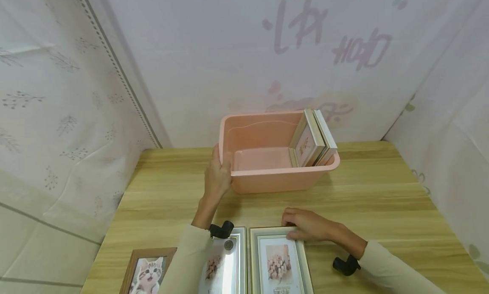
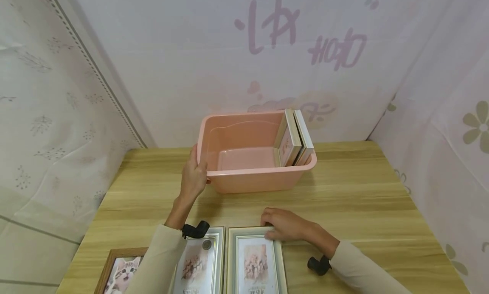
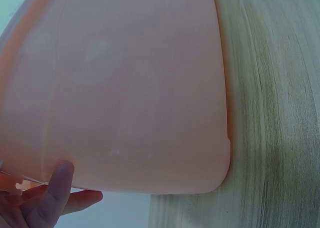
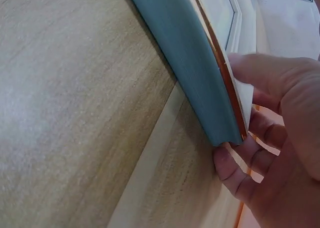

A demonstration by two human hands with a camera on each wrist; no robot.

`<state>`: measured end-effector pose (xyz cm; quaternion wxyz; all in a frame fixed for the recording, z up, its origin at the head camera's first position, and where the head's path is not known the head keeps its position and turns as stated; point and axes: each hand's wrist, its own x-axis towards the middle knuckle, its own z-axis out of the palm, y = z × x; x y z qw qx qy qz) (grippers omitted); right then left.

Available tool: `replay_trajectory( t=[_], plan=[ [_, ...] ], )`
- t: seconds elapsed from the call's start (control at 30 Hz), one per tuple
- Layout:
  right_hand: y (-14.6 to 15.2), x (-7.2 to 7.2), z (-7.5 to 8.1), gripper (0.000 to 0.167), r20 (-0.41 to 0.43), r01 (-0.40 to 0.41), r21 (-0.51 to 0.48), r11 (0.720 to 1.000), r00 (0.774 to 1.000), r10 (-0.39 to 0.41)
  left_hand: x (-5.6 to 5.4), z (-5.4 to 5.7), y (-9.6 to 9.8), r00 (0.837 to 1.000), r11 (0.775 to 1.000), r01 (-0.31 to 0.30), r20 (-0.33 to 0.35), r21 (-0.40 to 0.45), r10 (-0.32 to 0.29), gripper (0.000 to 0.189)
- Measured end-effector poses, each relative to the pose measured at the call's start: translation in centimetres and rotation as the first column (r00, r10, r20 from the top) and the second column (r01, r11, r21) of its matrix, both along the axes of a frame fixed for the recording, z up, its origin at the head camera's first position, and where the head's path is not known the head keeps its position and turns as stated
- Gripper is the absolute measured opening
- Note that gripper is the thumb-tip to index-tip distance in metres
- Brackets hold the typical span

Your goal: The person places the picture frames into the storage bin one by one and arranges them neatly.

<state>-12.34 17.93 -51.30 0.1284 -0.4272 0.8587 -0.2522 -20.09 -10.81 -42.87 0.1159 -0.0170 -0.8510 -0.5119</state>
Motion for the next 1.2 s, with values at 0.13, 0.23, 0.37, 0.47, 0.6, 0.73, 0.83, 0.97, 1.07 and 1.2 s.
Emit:
replay_trajectory(
  t=[0.13, 0.23, 0.37, 0.47, 0.6, 0.73, 0.83, 0.97, 1.07, 1.2],
  plan=[
    [0.0, -0.1, 0.1, 0.011, -0.006, -0.024, -0.019, 1.000, 1.000, 0.024, 0.1, -0.1, -0.1, 1.000, 1.000, 0.005, 0.007, 0.007, -0.005, 0.055],
    [0.0, -0.1, 0.3, 0.012, 0.025, -0.019, -0.039, 0.999, 0.999, 0.020, 0.1, -0.2, -0.2, 1.000, 1.000, -0.001, -0.006, 0.013, 0.001, 0.053],
    [0.3, -0.1, 0.6, 0.014, 0.168, 0.010, -0.085, 0.996, 0.986, 0.004, 0.3, -0.3, -0.3, 1.000, 1.000, -0.003, -0.002, 0.017, 0.003, 0.051],
    [0.7, -0.6, 0.9, 0.017, 0.276, 0.048, -0.104, 0.993, 0.961, -0.018, 0.3, -0.1, -0.4, 1.000, 1.000, -0.008, -0.003, 0.015, 0.008, 0.050],
    [1.0, -1.5, 1.4, 0.028, 0.340, 0.082, -0.107, 0.991, 0.940, -0.041, 0.0, 0.0, -0.4, 1.000, 1.000, -0.011, -0.024, 0.028, 0.012, 0.050],
    [1.4, -2.0, 2.3, 0.038, 0.410, 0.088, -0.141, 0.986, 0.912, -0.022, -0.1, -0.1, -0.3, 1.000, 1.000, 0.003, -0.022, 0.029, -0.003, 0.049],
    [1.9, -2.1, 3.3, 0.038, 0.430, 0.093, -0.152, 0.984, 0.903, -0.019, -0.2, -0.2, -0.1, 1.000, 1.000, 0.013, -0.023, 0.015, -0.013, 0.049],
    [2.6, -2.5, 4.7, 0.037, 0.404, 0.091, -0.147, 0.985, 0.915, -0.025, -0.3, -0.1, 0.1, 1.000, 1.000, 0.012, -0.017, 0.003, -0.012, 0.052],
    [3.2, -3.0, 5.9, 0.033, 0.401, 0.087, -0.165, 0.982, 0.916, -0.014, -0.2, 0.0, 0.1, 1.000, 1.000, 0.002, -0.006, -0.002, -0.003, 0.054],
    [4.5, -3.8, 8.4, 0.028, 0.447, 0.102, -0.237, 0.966, 0.895, 0.015, -0.3, 0.0, 0.1, 1.000, 1.000, 0.004, -0.020, -0.007, -0.004, 0.052]
  ],
)
